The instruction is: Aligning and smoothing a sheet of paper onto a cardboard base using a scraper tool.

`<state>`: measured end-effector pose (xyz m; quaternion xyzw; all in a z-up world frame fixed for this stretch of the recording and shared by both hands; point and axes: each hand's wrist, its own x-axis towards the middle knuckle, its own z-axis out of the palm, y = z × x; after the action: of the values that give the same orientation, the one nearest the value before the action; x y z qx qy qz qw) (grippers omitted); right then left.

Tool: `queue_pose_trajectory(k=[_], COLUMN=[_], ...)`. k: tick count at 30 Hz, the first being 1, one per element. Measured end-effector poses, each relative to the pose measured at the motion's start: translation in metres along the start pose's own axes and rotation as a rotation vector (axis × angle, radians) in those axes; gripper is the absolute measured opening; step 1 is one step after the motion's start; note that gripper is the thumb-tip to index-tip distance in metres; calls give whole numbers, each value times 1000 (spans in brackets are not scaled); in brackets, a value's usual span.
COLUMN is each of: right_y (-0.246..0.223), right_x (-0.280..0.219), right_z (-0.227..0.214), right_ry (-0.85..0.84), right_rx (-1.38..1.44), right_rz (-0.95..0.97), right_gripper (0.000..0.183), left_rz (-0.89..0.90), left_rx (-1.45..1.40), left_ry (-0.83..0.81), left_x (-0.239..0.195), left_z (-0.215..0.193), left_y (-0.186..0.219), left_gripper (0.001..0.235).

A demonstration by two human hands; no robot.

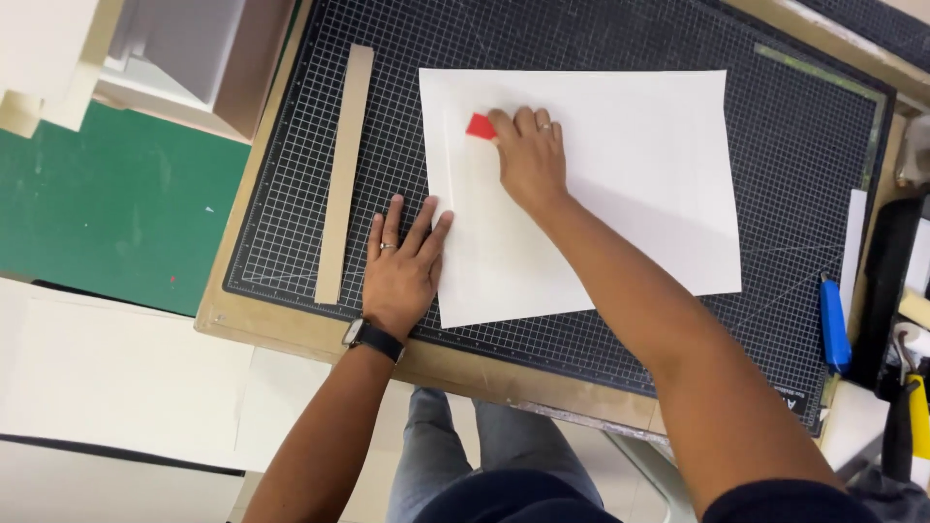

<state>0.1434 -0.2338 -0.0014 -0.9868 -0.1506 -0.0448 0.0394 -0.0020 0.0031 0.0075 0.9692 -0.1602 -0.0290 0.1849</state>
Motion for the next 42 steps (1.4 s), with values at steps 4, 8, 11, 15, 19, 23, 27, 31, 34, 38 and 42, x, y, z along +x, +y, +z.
queue_pose_trajectory(k=[4,8,11,15,19,23,27,31,34,38,42], right_y=[12,6,2,-7,-15,-26,-32,-36,-43,-47,-51], right_x=[24,35,-4,-53,-86,-114,-151,-175,-198,-215,-189], right_z=[11,15,8,0,-1,-10,-7,-8,-17,-25,-40], right_ry=[-11,49,39,14,20,69,96,108,46,-35,23], right_rx=[-59,-42,-37,-50,-44,-10,21,16,89,129,201], right_rz=[-22,42,-8,-74,-90,-154,-201,-218,-241,-265,-183], right_gripper=[33,31,31,31,30,23,23,23,23,26,26], left_rz=[0,-5,-6,-20,-15,-13,-17,-18,-19,-30,-36], left_rx=[2,4,-1,4,0,9,17,15,12,20,1], left_ry=[21,-1,4,6,11,10,0,-6,-20,-32,-39], left_x=[3,4,4,3,0,4,2,2,2,2,3], left_z=[0,-1,0,-1,1,1,0,-2,-1,-2,-5], left_y=[1,0,1,2,3,0,2,3,3,3,4], left_gripper=[52,51,51,50,50,50,50,50,50,50,49])
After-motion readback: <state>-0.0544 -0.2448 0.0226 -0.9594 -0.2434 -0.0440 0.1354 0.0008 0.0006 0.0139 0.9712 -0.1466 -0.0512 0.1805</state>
